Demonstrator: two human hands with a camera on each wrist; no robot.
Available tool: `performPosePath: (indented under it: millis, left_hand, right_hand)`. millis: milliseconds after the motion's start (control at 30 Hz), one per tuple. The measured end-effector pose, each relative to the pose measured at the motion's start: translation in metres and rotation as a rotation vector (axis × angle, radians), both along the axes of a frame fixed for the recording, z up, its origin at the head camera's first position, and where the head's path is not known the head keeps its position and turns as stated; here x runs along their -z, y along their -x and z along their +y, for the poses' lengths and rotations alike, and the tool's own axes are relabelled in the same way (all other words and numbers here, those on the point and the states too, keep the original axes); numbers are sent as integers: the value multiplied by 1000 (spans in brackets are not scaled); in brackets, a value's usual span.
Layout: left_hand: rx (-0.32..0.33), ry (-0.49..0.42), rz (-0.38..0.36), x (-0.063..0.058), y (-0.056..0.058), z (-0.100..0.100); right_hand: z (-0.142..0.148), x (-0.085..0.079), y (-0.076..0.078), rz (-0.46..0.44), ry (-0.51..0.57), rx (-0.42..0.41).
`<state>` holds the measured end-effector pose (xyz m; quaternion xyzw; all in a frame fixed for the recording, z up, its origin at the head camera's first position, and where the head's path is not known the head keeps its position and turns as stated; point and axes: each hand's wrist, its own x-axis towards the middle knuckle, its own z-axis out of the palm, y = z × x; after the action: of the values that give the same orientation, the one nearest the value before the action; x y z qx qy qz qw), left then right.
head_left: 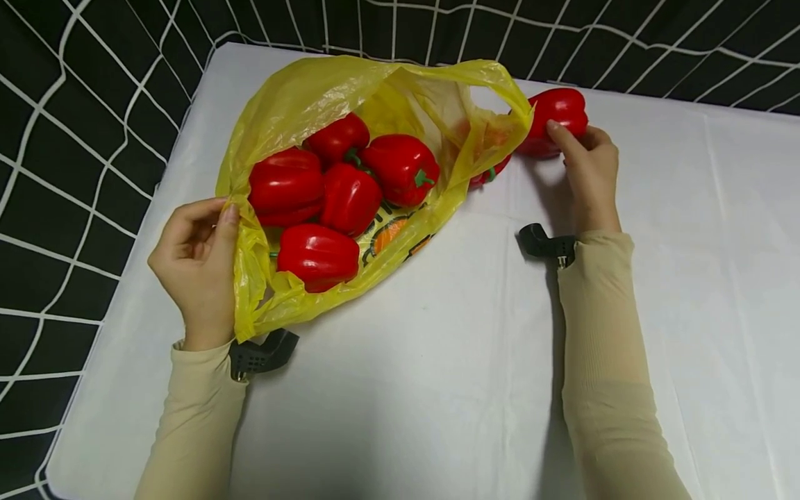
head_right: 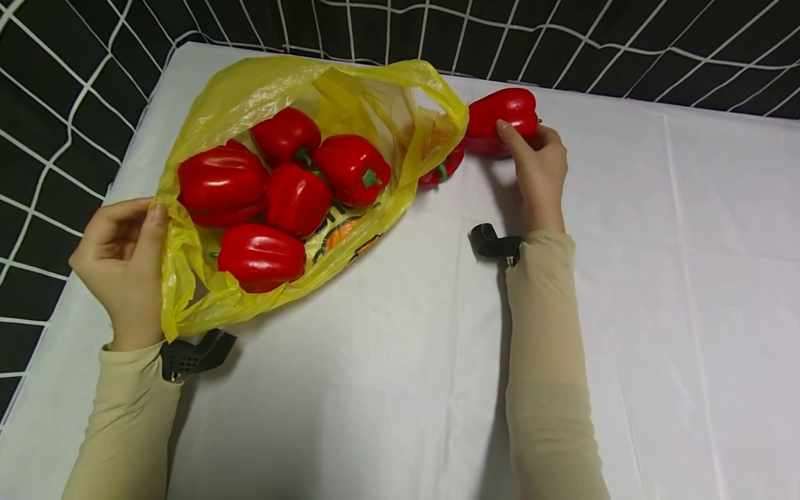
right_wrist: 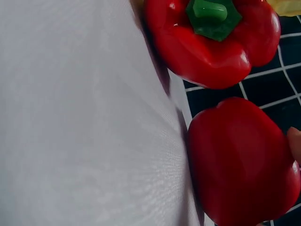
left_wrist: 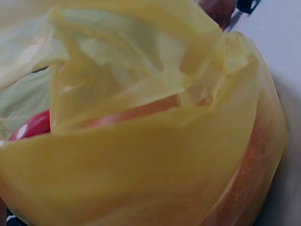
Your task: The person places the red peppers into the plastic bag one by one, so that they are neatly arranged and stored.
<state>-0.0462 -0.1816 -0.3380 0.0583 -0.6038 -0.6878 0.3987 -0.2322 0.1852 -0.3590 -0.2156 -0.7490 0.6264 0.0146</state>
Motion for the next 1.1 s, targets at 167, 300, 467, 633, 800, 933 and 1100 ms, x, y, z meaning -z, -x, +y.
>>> performPosePath:
  millis: [167, 300, 467, 633, 800, 933, 1100]
  left_hand:
    - [-4, 12, -9, -1, 0, 0]
    - [-9, 19, -16, -1, 0, 0]
    - [-13, 14, -20, -1, -1, 0]
    - [-2, -2, -12, -1, -1, 0]
    - [1, -4, -12, -2, -1, 1]
    - [2, -6, -15, -2, -1, 1]
    - [-3, 0, -18, -2, -1, 1]
  right_hand:
    - [0, 2, -2, 91, 35, -26]
    - [-1, 3, -4, 139, 73, -68]
    - [-2, 4, -4, 139, 98, -94]
    - [-1, 5, -5, 173, 106, -80]
    - [-1, 3, -6, 203, -5, -81]
    - [-2, 0, -7, 246, -120, -106]
    - [-4, -3, -8, 316, -169, -109]
